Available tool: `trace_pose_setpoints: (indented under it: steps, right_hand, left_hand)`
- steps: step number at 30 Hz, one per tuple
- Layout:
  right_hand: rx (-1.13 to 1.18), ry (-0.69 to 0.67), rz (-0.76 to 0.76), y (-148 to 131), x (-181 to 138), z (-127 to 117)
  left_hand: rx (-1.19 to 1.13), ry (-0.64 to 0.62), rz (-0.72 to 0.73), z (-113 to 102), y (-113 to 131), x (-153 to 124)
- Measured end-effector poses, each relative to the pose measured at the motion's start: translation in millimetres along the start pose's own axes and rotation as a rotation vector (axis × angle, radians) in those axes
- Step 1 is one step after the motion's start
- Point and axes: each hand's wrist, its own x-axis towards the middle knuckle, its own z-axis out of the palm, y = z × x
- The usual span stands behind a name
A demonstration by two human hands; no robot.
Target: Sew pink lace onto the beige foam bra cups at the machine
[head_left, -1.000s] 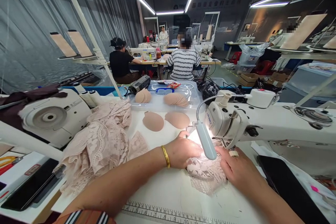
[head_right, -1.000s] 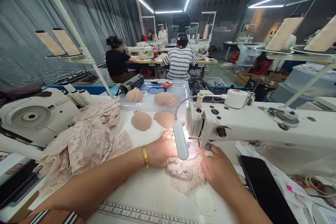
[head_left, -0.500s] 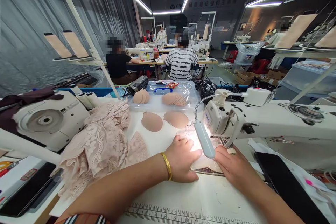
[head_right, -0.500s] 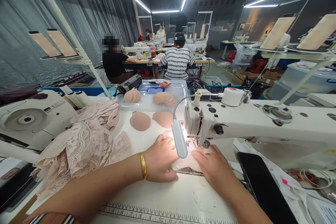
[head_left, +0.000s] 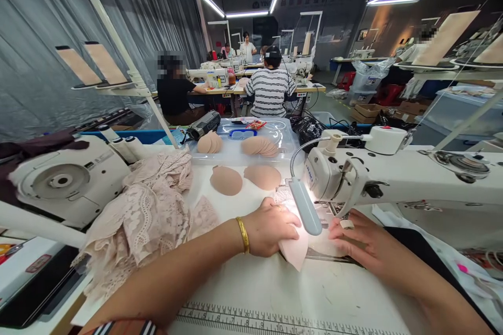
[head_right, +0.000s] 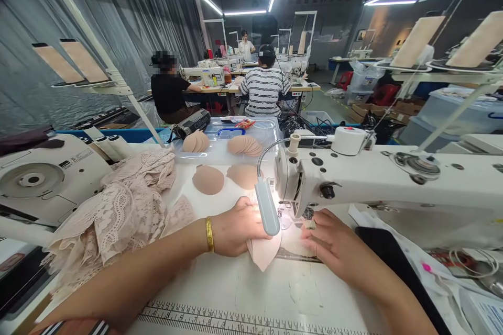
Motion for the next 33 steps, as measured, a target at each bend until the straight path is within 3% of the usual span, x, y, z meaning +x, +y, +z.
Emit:
trace_pose_setpoints:
  steps: [4,11,17,33]
  right_hand:
    - [0.117,0.040,-0.048,-15.0,10.0,11.2]
    - [-0.150,0.124,-0.022,-10.5,17.7,38.3]
    - [-0.256,0.183,-0.030,-5.4,16.9,42.3]
    - [-0.259,0.185,-0.012,-4.3,14.8,43.1]
  left_hand:
    - [0.039,0.052,0.047,5.5,-2.1,5.0]
    - [0.059,0.097,0.020,7.6,-11.0,9.0]
    - [0.038,0.104,0.013,5.0,-15.1,12.2]
    - [0.085,0.101,0.011,4.6,-17.7,14.3]
